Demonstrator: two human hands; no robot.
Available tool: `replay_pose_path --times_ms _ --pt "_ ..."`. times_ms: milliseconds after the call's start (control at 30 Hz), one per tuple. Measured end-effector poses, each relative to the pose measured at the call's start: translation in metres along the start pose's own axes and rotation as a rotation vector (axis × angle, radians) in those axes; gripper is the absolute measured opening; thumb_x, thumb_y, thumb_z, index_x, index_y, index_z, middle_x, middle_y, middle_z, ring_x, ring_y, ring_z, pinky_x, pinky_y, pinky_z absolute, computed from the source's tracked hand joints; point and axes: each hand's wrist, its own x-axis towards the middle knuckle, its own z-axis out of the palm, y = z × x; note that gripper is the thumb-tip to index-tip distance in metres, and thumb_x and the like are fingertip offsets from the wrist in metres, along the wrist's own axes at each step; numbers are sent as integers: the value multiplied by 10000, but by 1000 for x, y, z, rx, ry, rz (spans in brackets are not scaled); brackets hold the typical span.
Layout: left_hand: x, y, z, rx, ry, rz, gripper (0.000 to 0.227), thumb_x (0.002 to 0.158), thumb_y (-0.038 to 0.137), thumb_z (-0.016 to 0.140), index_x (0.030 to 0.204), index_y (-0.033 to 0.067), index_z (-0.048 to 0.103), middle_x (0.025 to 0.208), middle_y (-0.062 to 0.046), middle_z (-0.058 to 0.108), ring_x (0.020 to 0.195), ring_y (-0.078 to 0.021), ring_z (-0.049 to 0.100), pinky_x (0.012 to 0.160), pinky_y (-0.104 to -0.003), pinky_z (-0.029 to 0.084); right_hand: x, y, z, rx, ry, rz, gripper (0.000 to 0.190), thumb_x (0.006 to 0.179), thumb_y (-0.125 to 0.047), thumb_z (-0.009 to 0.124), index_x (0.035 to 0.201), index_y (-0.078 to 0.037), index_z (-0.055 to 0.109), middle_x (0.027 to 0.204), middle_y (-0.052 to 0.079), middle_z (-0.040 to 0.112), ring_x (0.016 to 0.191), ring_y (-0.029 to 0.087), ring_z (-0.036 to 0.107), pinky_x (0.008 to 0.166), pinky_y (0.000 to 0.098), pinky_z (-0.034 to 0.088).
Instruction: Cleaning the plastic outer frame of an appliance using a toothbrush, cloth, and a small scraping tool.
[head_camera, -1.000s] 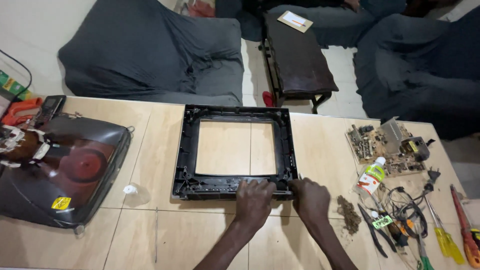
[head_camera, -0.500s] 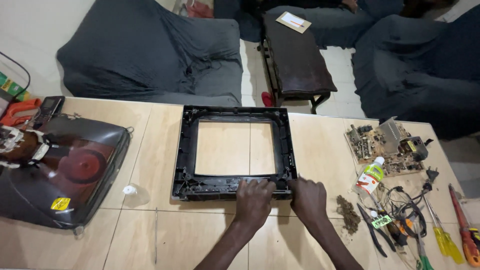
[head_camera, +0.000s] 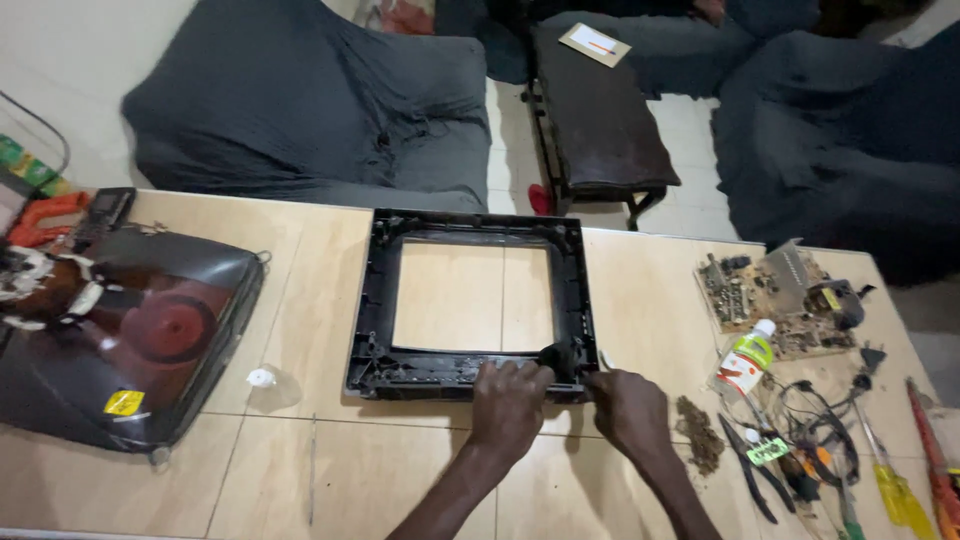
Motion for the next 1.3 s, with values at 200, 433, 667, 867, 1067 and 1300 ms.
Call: replay_pose_path --times_ms 200,433,667,867,1067,1300 --pt "-1 1 -4 -42 -10 1 312 661 -71 698 837 187 706 750 6 700 732 -251 660 817 -481 485 -11 19 -32 214 -25 74 232 920 -339 637 938 -470 828 709 -60 751 707 166 693 634 332 465" --pt "-12 -6 21 -39 -104 -7 182 767 128 705 906 238 662 765 41 615 756 -225 629 725 -421 400 -17 20 -37 345 -93 51 239 909 -233 662 1046 -317 839 809 158 785 898 442 740 858 505 586" --pt "-13 -4 13 -35 -120 -3 153 811 122 692 927 220 668 757 32 593 752 -230 627 698 -407 388 -25 36 -57 542 118 120 177 927 -266 711 1041 -303 843 615 190 680 692 403 683 764 474 540" --pt "-11 -5 14 -24 -68 8 212 784 78 684 918 243 680 758 48 632 749 -211 647 692 -394 398 -4 15 -19 546 296 52 189 964 -275 671 1105 -303 795 868 96 757 875 357 746 816 499 593" --pt "-8 -3 10 -37 -99 -8 191 807 58 697 916 215 703 759 32 645 756 -220 654 681 -405 394 5 19 11 358 230 -11 230 935 -242 661 1128 -296 773 901 112 737 892 388 737 794 529 607" --pt "-13 2 6 15 -4 25 242 729 98 708 915 252 685 775 53 639 764 -211 640 689 -406 412 2 6 -11 438 342 50 205 946 -269 688 1130 -308 769 824 106 735 852 367 749 794 507 601"
